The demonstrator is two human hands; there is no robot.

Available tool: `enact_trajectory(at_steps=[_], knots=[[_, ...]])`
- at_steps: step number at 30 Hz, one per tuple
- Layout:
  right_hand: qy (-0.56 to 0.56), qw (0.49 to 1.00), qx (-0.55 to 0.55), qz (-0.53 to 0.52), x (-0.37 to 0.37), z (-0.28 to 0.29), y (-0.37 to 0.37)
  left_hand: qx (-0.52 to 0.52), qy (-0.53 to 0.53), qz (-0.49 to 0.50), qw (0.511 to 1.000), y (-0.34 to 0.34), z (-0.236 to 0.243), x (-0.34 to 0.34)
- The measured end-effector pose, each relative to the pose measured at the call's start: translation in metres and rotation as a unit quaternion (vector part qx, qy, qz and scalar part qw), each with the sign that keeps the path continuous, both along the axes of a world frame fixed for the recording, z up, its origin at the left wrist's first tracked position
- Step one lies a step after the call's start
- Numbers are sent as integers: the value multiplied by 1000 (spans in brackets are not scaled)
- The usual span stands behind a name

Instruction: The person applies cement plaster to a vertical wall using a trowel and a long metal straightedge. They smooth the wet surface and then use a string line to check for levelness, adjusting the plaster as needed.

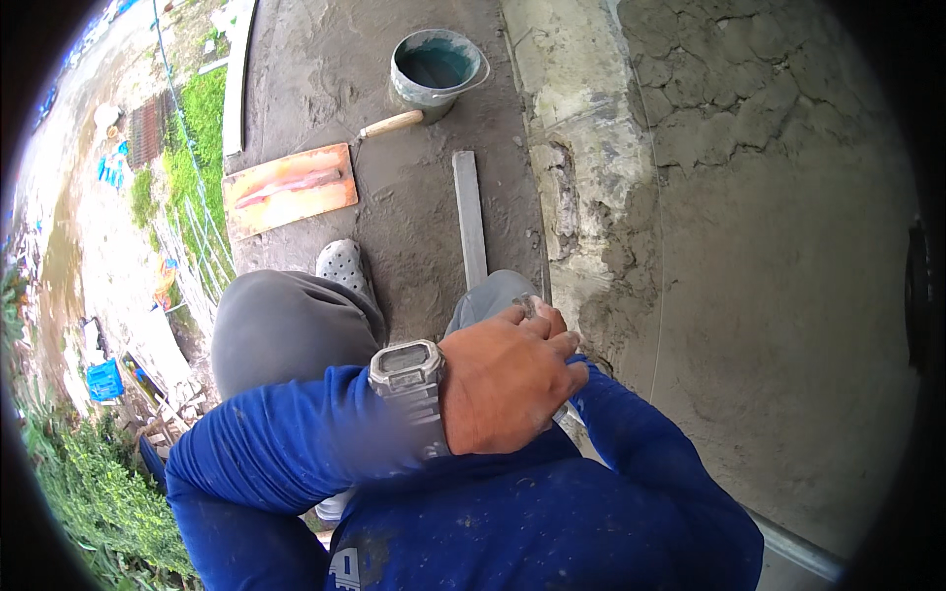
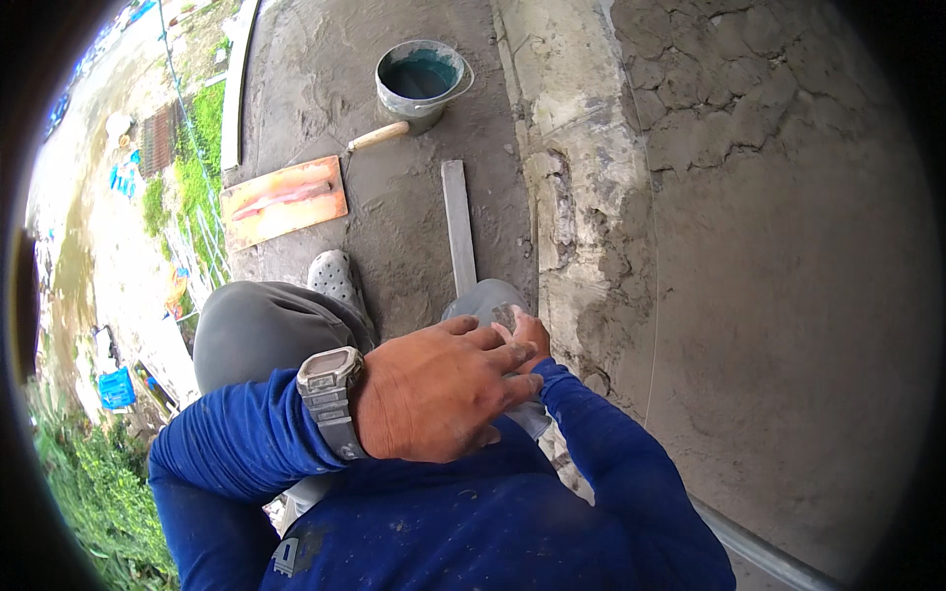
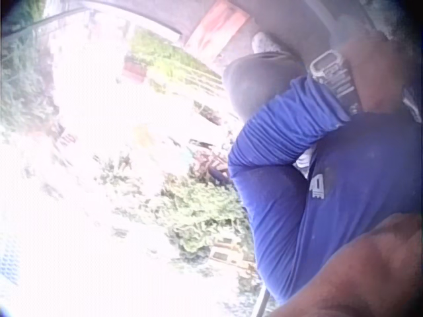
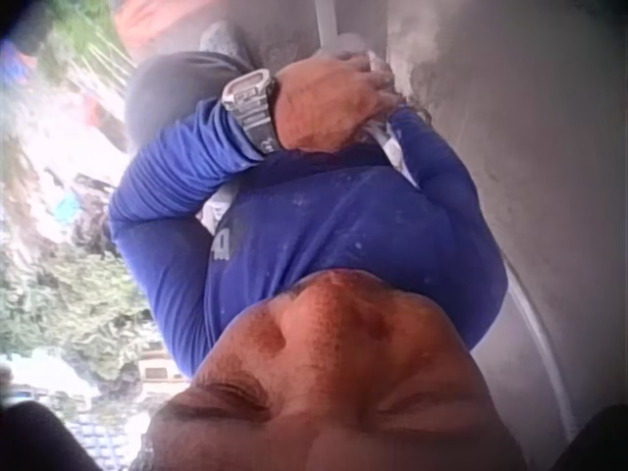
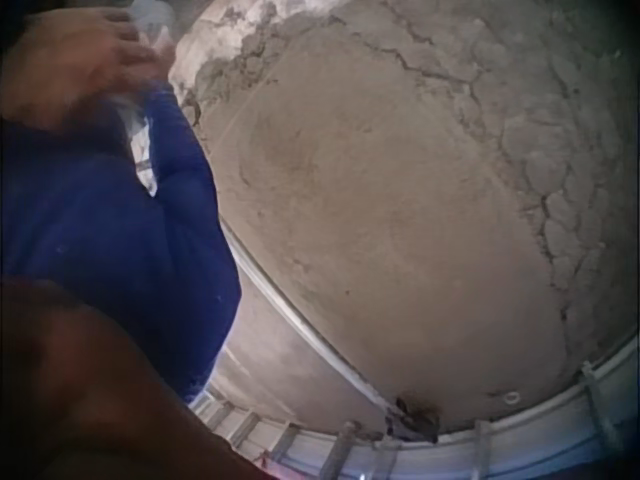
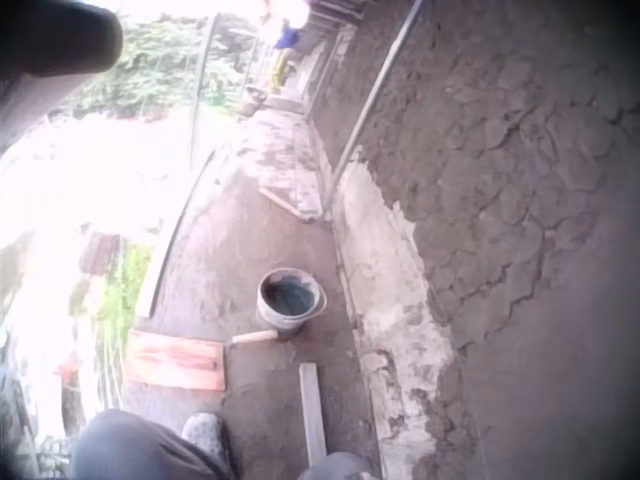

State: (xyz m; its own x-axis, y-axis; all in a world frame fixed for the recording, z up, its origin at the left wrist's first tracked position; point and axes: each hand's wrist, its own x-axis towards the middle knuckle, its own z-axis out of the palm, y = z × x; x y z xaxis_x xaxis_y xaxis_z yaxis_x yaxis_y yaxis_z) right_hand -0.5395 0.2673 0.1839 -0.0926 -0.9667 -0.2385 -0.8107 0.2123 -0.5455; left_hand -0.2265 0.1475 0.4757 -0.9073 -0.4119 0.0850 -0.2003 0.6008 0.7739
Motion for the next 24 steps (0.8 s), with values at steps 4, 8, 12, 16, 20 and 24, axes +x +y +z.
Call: enact_trajectory(at_steps=[4,8,12,16,20,24], knots=[[17,998,-56,-16,-5,-21,15,-9,-16,-19,1000,-3,-3,-5],[47,999,-4,13,2,8,-2,-21,-22,-16,999,-1,-6,-7],[67,987,139,36,22,75,-41,18,-34,-55,998,-6,6,-7],[76,988,129,26,25,77,-40,8,-17,-51,999,-7,-2,-5],[69,993,96,6,24,69,-42,36,-43,-53,997,-14,-9,-4],[42,995,86,-17,24,67,-38,83,-95,-50,991,-29,-20,-5]])
